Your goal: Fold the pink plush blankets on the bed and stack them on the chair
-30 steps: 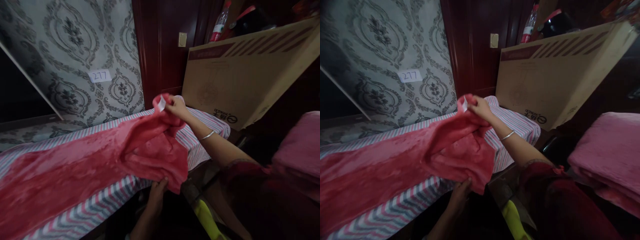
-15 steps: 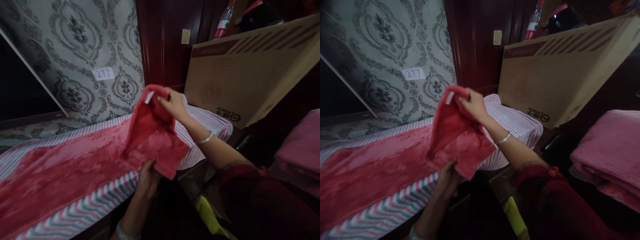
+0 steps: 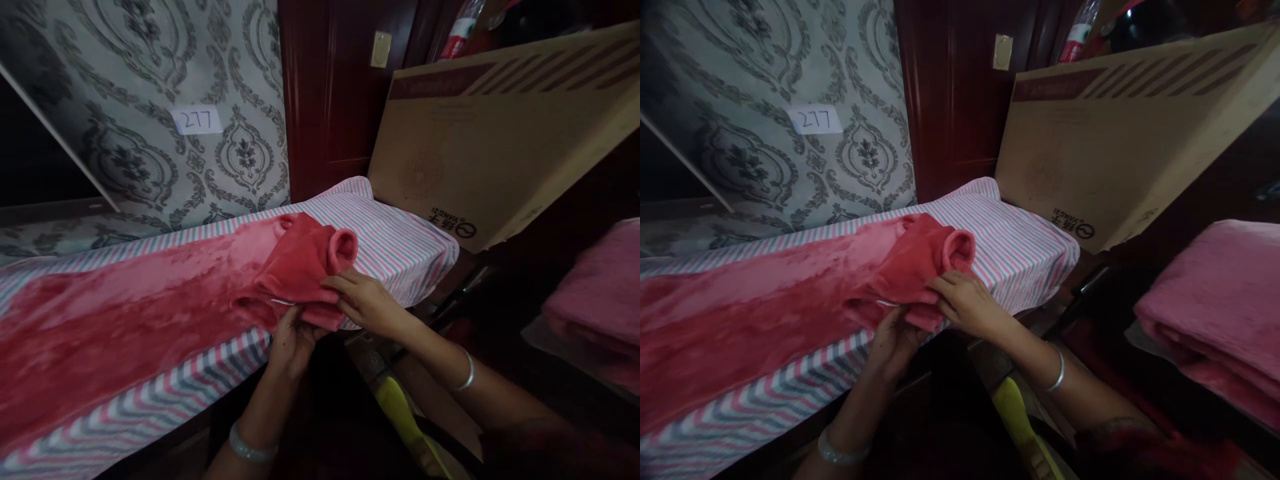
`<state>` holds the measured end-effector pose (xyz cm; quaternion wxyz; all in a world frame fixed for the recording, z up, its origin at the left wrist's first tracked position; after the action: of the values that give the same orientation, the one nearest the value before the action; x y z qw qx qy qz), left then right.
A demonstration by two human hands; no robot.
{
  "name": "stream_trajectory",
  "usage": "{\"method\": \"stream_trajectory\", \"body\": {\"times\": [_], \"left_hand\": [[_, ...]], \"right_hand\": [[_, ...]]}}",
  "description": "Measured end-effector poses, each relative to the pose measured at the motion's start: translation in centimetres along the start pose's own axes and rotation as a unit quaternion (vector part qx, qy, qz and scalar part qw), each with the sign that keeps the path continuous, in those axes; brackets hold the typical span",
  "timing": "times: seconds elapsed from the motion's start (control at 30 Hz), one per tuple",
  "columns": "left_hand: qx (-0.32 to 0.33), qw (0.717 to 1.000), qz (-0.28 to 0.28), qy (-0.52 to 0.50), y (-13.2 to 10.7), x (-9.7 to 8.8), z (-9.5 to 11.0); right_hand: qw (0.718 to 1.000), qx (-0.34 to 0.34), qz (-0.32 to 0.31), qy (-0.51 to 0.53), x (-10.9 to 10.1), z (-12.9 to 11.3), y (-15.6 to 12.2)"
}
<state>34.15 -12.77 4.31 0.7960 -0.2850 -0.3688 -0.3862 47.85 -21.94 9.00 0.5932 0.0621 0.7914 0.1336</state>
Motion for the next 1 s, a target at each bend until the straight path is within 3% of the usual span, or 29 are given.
{"method": "stream_trajectory", "body": {"times": [0.17,0.43,0.67,0.8,0.9,1.0], "left_hand": [[0.02,1.0,0.0,0.008,-0.2,-0.2,0.1],[0.051,0.998,0.036,-0.017,-0.3,1.0,0.0],[0.091,0.996,-0.006,0.008,-0.3,0.4,-0.7],[0.083,0.99,-0.048,0.101,-0.9,-0.5,-0.6],[0.059,0.961,-0.083,0.257,-1.7,-1.1,-0.2],[0.097,0.877,-0.081,0.463,-2.4,-2.1,1.1]], "right_hand": [[1.0,-0.014,0.003,-0.005,0.2,-0.6,-1.0],[0.999,-0.02,-0.022,-0.018,0.4,-1.5,-2.3],[0.998,-0.009,-0.002,-0.056,2.2,0.0,-1.6],[0.999,-0.032,0.026,-0.013,1.2,0.8,-0.2],[0.997,0.001,0.055,0.053,-0.6,2.9,2.3],[0.971,0.092,0.086,0.202,-3.1,6.7,6.1]]}}
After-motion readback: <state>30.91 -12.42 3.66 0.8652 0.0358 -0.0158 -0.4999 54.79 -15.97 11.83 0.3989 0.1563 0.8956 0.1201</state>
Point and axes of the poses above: each hand's wrist, its own y-axis towards the middle knuckle, its own x-axis out of the palm, z = x × y, the point moved 1 cm from there along y, towards the middle knuckle, and after that the axes turned 13 degrees about -z, right-handed, at the moved point
